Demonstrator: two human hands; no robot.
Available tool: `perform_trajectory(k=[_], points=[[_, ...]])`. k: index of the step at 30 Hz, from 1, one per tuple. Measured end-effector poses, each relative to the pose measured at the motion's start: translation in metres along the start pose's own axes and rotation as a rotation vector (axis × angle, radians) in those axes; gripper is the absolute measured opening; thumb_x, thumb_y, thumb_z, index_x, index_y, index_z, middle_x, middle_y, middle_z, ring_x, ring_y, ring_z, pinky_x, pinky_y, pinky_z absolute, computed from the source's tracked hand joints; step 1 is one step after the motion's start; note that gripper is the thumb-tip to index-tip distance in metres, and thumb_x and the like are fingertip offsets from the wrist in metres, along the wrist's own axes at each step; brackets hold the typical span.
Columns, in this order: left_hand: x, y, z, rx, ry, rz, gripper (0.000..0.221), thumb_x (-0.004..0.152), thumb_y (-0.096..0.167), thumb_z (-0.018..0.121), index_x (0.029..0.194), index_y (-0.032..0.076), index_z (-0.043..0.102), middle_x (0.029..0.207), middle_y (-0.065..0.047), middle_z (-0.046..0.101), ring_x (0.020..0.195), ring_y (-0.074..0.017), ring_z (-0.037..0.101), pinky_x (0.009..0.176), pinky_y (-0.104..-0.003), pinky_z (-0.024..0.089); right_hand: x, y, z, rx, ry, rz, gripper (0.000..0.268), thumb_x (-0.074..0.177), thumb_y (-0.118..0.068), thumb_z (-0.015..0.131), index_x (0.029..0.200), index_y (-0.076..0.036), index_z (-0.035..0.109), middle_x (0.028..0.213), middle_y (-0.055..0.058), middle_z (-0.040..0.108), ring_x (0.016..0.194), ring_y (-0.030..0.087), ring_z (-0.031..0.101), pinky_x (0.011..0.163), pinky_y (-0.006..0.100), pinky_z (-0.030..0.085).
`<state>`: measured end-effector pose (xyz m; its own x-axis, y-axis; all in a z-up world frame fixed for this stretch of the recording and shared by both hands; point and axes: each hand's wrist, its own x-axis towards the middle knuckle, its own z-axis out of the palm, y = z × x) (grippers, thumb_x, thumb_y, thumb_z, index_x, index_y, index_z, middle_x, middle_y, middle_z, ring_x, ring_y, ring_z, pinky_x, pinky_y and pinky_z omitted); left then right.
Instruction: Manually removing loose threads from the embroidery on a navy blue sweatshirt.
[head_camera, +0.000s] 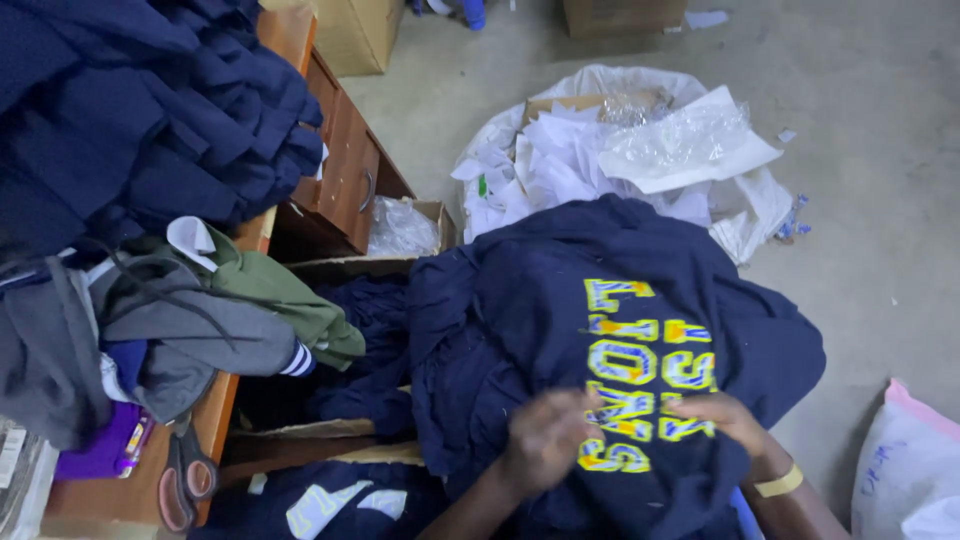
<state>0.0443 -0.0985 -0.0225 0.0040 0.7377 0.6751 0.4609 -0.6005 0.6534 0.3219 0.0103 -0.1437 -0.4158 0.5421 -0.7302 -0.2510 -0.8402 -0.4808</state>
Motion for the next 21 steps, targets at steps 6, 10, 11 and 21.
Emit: perform_trajectory(k=[6, 10, 11, 21], points=[[-0.003, 0.016, -0.007, 0.008, -0.540, 0.212, 0.034, 0.111, 0.015, 0.068, 0.142, 0.002, 0.062, 0.136, -0.015, 0.070, 0.116, -0.0324, 0.071, 0.092, -0.044, 0.049, 0.110, 0.084, -0.204, -0.798, -0.261, -1.095, 0.044, 0.083, -0.011, 0.085, 0.126, -0.009, 0.081, 0.127, 0.008, 0.082, 0.114, 0.020, 0.080, 0.103, 0.033, 0.060], [0.009, 0.008, -0.019, 0.125, -0.308, 0.143, 0.036, 0.104, 0.008, 0.074, 0.137, -0.002, 0.064, 0.118, -0.016, 0.071, 0.099, -0.0329, 0.070, 0.086, -0.044, 0.054, 0.028, 0.040, -0.066, -0.246, -0.030, -0.582, 0.048, 0.090, -0.008, 0.061, 0.137, 0.002, 0.063, 0.137, 0.019, 0.067, 0.122, 0.036, 0.064, 0.110, 0.051, 0.050], [0.008, 0.005, -0.020, 0.166, -0.233, 0.124, 0.039, 0.100, 0.005, 0.079, 0.136, -0.002, 0.066, 0.116, -0.015, 0.071, 0.097, -0.0316, 0.071, 0.085, -0.044, 0.056, -0.031, 0.013, -0.005, 0.217, 0.100, -0.041, 0.062, 0.088, -0.002, 0.048, 0.147, 0.016, 0.048, 0.147, 0.032, 0.055, 0.130, 0.055, 0.052, 0.115, 0.069, 0.039], [0.010, 0.013, -0.029, 0.446, -0.410, 0.424, 0.034, 0.111, 0.013, 0.071, 0.138, -0.006, 0.064, 0.116, -0.016, 0.072, 0.093, -0.0271, 0.069, 0.075, -0.039, 0.051, -0.090, -0.026, 0.095, 0.237, 0.181, 0.098, 0.054, 0.098, -0.002, 0.043, 0.151, 0.008, 0.047, 0.157, 0.023, 0.053, 0.143, 0.045, 0.048, 0.126, 0.057, 0.035]])
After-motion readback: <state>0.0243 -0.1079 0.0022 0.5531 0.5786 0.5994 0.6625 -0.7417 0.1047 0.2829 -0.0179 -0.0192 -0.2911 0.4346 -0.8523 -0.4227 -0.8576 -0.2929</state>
